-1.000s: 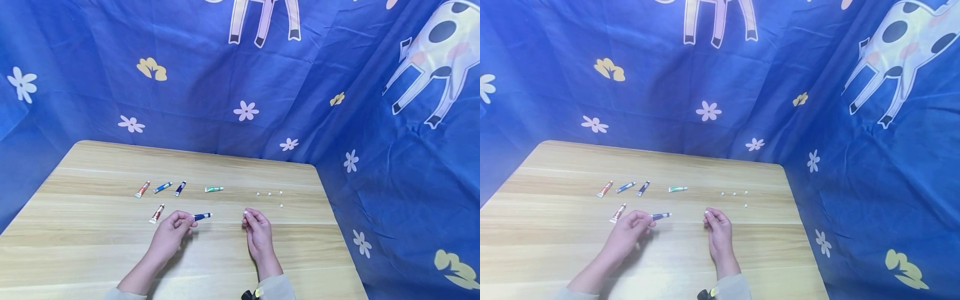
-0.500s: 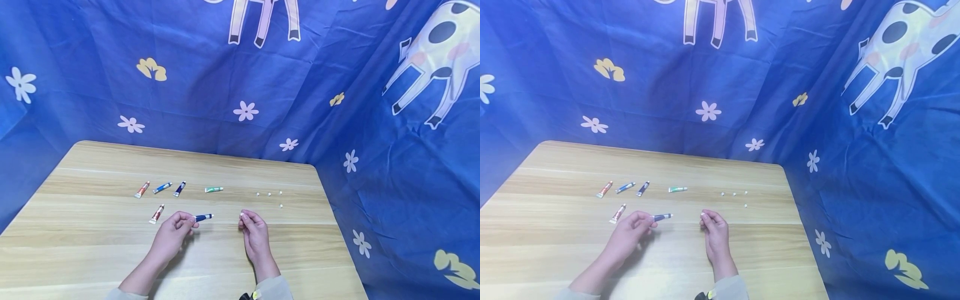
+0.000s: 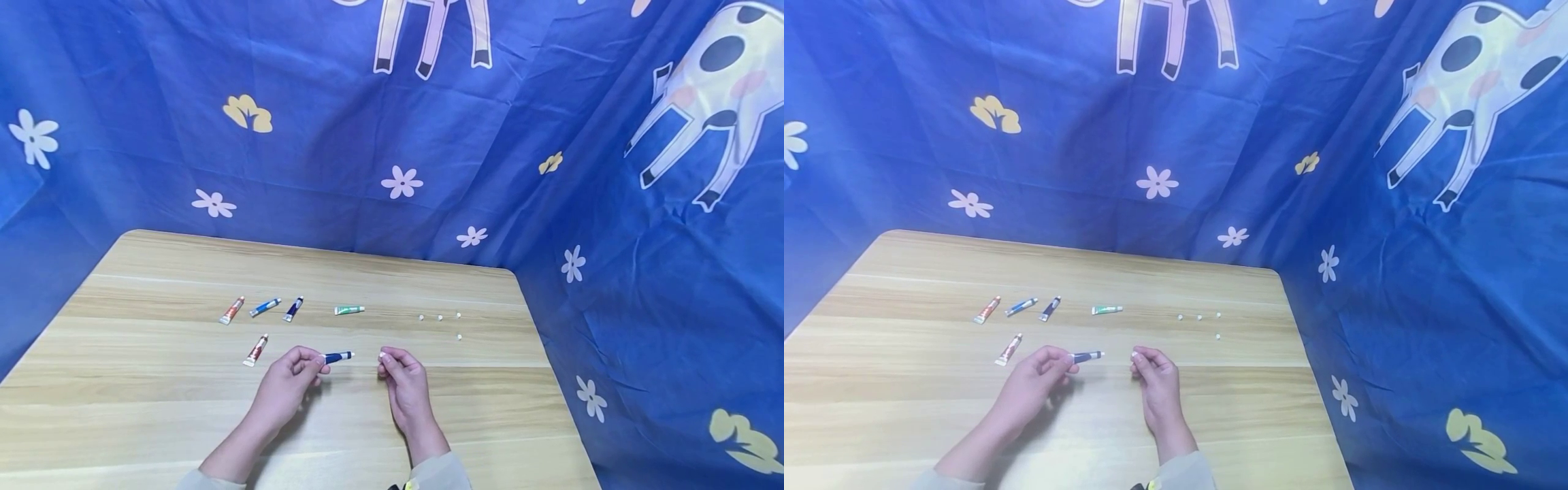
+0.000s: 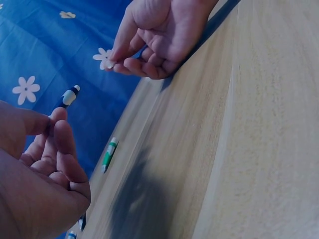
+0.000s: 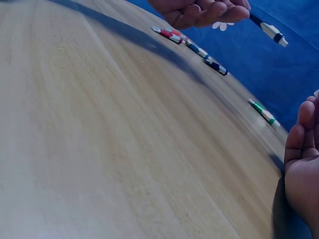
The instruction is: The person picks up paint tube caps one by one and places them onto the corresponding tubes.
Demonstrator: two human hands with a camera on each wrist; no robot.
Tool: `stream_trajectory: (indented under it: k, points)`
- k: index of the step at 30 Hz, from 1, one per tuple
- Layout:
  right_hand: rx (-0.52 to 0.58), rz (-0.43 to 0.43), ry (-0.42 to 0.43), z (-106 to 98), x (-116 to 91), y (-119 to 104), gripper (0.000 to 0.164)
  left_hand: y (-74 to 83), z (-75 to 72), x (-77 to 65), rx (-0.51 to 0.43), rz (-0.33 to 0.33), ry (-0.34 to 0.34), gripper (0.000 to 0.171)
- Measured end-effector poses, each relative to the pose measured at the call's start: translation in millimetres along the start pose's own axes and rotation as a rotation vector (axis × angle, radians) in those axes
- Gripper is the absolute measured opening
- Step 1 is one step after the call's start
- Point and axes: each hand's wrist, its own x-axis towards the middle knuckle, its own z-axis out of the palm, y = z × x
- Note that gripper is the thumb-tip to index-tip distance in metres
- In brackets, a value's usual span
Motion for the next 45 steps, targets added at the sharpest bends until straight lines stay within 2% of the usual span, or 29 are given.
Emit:
stream_trajectory:
  k: [22,33,39,45]
  points:
    - [-0.052,0.062,-0.022,17,-5,2,0.015,-0.2,7.2,-0.2,-0.002,-0.003,-0.014,0.019]
    - [-0.083,0.053,-0.052,23,-8,3,0.016,-2.7,9.4,-1.0,0.002,-0.004,-0.021,0.018]
    - [-0.131,0.054,-0.034,26,-8,5,0.014,-3.5,10.8,-1.0,-0.005,0.0,-0.025,0.018]
    - [-0.225,0.042,-0.02,31,-9,3,0.022,-5.8,10.4,-0.4,0.0,0.001,-0.02,0.018]
